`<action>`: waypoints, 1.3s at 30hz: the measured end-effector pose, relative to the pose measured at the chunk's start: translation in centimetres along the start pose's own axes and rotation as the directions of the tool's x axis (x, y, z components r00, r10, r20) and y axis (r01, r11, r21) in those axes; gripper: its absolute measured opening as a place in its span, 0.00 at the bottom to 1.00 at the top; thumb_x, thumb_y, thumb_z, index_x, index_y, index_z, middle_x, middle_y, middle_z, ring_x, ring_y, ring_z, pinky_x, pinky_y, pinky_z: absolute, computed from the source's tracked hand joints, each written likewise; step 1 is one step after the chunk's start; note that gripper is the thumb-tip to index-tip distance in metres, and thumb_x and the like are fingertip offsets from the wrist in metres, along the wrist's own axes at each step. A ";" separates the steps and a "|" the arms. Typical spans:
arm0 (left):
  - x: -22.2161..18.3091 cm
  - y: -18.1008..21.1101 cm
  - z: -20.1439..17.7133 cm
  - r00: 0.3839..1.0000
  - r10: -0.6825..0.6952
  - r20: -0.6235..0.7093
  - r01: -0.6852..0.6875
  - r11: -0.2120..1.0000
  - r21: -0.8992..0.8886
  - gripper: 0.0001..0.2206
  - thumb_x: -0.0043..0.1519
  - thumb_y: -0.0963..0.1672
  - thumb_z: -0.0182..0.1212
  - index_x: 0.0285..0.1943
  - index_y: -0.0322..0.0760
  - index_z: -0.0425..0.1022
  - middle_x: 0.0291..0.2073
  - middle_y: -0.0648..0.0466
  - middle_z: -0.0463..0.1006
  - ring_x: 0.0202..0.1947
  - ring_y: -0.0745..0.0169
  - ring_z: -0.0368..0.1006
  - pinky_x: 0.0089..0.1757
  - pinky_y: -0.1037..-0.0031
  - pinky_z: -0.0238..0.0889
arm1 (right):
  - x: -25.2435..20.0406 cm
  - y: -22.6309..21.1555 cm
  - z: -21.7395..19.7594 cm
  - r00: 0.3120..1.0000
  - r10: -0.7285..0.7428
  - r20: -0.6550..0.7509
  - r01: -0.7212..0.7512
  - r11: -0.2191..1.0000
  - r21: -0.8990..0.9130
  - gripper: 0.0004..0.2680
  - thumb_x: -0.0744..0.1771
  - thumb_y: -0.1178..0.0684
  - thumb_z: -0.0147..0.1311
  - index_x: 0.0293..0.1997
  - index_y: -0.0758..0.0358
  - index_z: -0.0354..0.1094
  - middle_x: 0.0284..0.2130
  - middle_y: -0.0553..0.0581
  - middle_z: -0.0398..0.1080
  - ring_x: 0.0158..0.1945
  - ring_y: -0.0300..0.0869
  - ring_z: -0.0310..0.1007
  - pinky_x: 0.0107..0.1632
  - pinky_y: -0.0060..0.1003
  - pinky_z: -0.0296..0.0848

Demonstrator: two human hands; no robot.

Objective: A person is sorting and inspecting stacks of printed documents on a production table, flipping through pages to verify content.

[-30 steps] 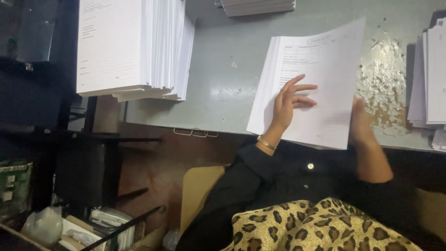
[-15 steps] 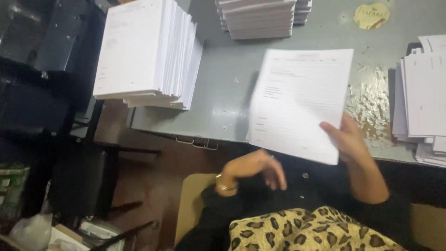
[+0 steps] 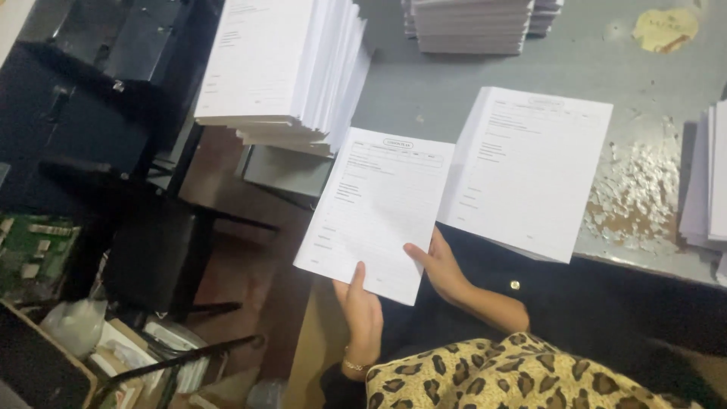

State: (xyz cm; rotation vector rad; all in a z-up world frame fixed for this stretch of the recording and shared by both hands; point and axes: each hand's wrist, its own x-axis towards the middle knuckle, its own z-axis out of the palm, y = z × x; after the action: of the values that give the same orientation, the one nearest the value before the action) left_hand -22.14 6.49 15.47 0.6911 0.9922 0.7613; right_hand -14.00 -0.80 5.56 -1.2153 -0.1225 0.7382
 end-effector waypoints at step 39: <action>26.3 -8.5 -4.1 0.612 0.711 0.347 -0.766 0.423 0.484 0.09 0.56 0.39 0.72 0.33 0.19 0.80 0.27 0.30 0.79 0.39 0.37 0.79 0.40 0.57 0.70 | 25.4 2.1 -9.5 0.863 -0.503 -0.037 0.361 0.668 -0.651 0.14 0.63 0.60 0.65 0.51 0.76 0.70 0.46 0.79 0.71 0.58 0.71 0.66 0.62 0.62 0.60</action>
State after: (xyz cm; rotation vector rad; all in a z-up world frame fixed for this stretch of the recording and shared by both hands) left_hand -14.78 23.89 -5.14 1.8084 0.8051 1.1855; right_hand 8.85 6.43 -7.23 -1.8135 -0.5001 0.1130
